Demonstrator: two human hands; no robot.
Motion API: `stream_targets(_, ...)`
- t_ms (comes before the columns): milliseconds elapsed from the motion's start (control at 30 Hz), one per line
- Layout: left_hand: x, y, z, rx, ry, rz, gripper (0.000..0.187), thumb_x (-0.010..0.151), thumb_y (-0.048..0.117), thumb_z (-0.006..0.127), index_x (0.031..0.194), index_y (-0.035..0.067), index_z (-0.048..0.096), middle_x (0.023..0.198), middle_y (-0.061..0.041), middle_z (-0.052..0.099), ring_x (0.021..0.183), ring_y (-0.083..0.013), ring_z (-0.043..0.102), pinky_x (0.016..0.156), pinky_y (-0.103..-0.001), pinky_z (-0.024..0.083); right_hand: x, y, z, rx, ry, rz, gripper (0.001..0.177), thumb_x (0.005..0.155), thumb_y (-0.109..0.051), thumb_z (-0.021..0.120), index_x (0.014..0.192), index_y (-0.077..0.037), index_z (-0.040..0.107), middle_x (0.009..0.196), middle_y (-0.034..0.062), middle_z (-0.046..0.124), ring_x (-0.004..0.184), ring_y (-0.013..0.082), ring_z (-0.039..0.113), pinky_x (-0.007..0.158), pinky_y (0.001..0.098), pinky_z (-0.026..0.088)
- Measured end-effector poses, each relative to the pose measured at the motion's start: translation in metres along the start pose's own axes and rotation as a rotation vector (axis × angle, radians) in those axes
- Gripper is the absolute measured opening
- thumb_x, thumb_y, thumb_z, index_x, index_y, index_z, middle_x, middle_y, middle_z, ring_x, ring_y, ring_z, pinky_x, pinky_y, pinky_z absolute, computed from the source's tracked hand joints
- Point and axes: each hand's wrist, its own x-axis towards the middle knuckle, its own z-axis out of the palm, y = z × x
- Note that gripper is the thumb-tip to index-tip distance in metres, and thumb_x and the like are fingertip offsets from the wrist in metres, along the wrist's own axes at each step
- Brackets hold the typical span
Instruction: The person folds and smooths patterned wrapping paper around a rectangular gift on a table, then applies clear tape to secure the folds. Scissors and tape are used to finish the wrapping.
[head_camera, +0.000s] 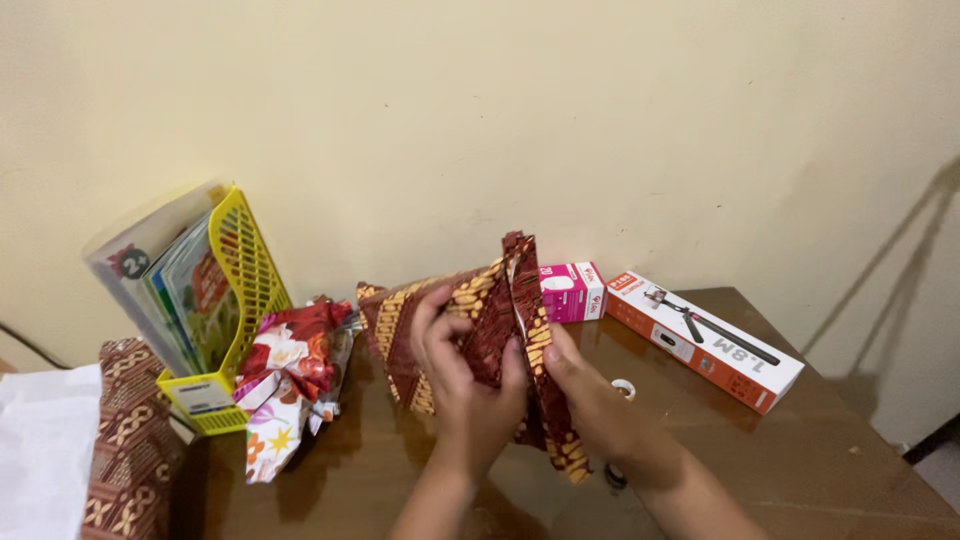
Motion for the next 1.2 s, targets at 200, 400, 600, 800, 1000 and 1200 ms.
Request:
stream_targets(200,0.002,-0.001,-0.007,-0.055,-0.031,-0.005,0.022,0.082,0.006,0.077,0.091,0.011,0.057,0.158,-0.029,0.033,0.152,-0.0498,0.030,0.118,-0.056,0.030,0.003,0.000,-0.013,0.220,0.110,0.228,0.056,0.101,-0.026,0.045,0.154,-0.011,0.033,0.140,0.0143,0.057,0.121,0.0223,0.062,0.099,0.0387,0.052)
stream_targets(400,-0.001,0.003,-0.014,-0.126,-0.076,0.070,0.018,0.092,0.009,0.066,0.111,0.009,0.068,0.162,-0.031,0.036,0.159,-0.0526,0.024,0.130,-0.061,0.016,0.002,0.006,-0.026,0.237,0.083,0.204,0.053,0.099,-0.017,0.053,0.150,-0.010,0.040,0.139,0.0078,0.057,0.125,0.0179,0.059,0.103,0.0363,0.051)
stream_targets(600,-0.004,0.010,-0.009,-0.151,-0.067,0.083,0.039,0.090,0.006,0.065,0.127,0.006,0.051,0.161,-0.030,0.032,0.155,-0.0494,0.030,0.129,-0.059,0.019,-0.003,0.013,-0.017,0.227,0.104,0.089,0.033,0.108,-0.011,0.058,0.136,-0.005,0.042,0.124,0.0124,0.056,0.114,0.0216,0.057,0.095,0.0395,0.051)
stream_targets(800,0.000,0.018,-0.016,-0.315,-0.140,-0.089,0.072,0.088,-0.002,0.063,0.154,0.002,0.034,0.165,-0.028,0.026,0.153,-0.0400,0.037,0.126,-0.048,0.033,0.002,0.002,-0.019,0.147,0.112,0.152,0.065,0.093,-0.006,0.060,0.147,-0.016,0.025,0.139,0.0135,0.053,0.127,0.0252,0.057,0.105,0.0424,0.049)
stream_targets(1000,0.001,0.024,-0.019,-0.346,-0.217,-0.098,0.074,0.084,-0.006,0.065,0.152,0.002,0.038,0.164,-0.028,0.030,0.156,-0.0411,0.032,0.127,-0.047,0.028,0.001,0.021,-0.033,0.031,-0.065,-0.028,0.092,0.099,-0.018,0.055,0.164,-0.020,-0.009,0.162,0.0117,0.032,0.143,0.0262,0.042,0.116,0.0430,0.038)
stream_targets(1200,0.003,0.034,-0.024,-0.295,-0.276,-0.043,0.072,0.087,-0.007,0.063,0.153,0.005,0.037,0.166,-0.027,0.028,0.159,-0.0416,0.031,0.130,-0.048,0.027,-0.010,0.033,-0.045,0.139,-0.078,0.136,0.077,0.101,-0.023,0.058,0.163,0.002,0.020,0.157,0.0192,0.045,0.143,0.0309,0.048,0.118,0.0454,0.038)
